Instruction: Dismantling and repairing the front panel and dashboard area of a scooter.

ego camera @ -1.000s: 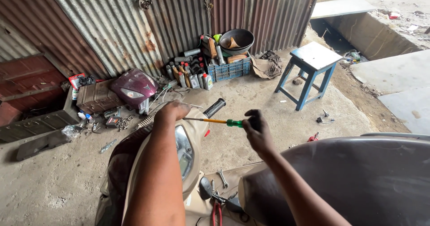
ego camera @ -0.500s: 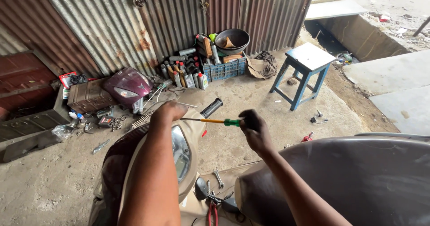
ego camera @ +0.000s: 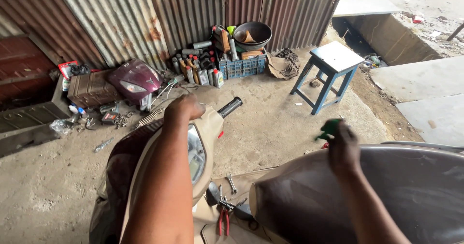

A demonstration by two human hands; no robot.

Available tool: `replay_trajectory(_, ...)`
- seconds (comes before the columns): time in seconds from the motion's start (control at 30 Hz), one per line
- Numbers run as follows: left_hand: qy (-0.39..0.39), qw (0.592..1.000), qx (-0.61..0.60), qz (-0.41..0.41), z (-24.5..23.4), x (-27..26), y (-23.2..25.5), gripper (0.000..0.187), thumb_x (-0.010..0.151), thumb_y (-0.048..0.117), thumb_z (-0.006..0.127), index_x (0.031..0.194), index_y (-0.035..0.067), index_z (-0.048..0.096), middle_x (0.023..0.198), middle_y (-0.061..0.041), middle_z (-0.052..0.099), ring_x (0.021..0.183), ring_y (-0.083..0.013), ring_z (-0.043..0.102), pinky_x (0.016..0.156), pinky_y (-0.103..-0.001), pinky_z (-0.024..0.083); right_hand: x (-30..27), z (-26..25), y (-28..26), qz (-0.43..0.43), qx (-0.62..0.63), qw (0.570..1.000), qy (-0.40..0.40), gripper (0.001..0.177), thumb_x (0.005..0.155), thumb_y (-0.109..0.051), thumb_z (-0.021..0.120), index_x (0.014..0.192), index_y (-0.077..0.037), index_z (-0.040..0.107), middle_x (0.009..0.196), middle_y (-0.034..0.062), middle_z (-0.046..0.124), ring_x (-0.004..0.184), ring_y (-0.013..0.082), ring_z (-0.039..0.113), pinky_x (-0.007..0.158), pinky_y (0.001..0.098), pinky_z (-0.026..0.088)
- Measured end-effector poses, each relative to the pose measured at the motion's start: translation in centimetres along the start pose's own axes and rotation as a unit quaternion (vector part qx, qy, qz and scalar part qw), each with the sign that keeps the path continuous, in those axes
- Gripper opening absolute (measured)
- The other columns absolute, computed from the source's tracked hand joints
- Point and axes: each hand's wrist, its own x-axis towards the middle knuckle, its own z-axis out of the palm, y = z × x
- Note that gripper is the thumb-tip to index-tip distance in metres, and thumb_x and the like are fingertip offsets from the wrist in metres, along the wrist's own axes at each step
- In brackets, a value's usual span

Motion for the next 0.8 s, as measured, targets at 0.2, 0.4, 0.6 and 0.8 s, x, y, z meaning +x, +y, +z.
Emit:
replay_trajectory(0.2,0.029,0.996,0.086,0.015,0.5,-1.9,0.7,0.057,0.094,0.028,0.055,0.147,0.007,0.057,0.148,-0.020,0.060,0.135,-0.0388,0.061,0.109,-0.050,0.052,-4.4,-8.3,4.1,0.162,-0.423,0.890,-0.049,0.047,0.103,-0.045,0.061,0.088,-0.001,0.068,0.072,0.0141,0.067,0.060,0.0214,0.060,0.056,0.0370,0.048)
replay_trajectory(0.4,0.099,0.973,0.200,0.055,6.3,-2.3,1.8,0.073,0.103,0.041,0.039,0.163,0.006,0.019,0.162,-0.025,0.034,0.143,-0.0426,0.042,0.114,-0.053,0.035,-12.7,-19.4,12.9,0.252,-0.631,0.734,-0.015,0.041,0.081,-0.041,0.081,0.070,-0.003,0.072,0.054,0.0091,0.067,0.051,0.0244,0.068,0.060,0.0424,0.057)
replay_trajectory(0.6,0.243,0.913,0.325,0.047,12.3,-11.1,5.3,0.065,0.097,0.041,0.040,0.148,0.001,0.034,0.157,-0.026,0.035,0.147,-0.0433,0.033,0.118,-0.063,0.008,-12.0,-18.7,10.2,0.324,-0.564,0.760,0.000,0.054,0.081,-0.046,0.087,0.063,0.001,0.069,0.053,0.0113,0.064,0.043,0.0216,0.057,0.048,0.0388,0.049)
replay_trajectory(0.8,-0.076,0.995,0.002,0.067,22.8,-26.2,4.6,0.040,0.105,0.036,0.042,0.113,0.007,0.069,0.099,-0.015,0.076,0.095,-0.0288,0.077,0.110,-0.056,0.034,-11.5,-18.7,9.1,0.398,-0.463,0.792,0.011,0.051,0.082,-0.044,0.086,0.065,0.000,0.068,0.055,0.0095,0.062,0.041,0.0192,0.053,0.041,0.0359,0.043)
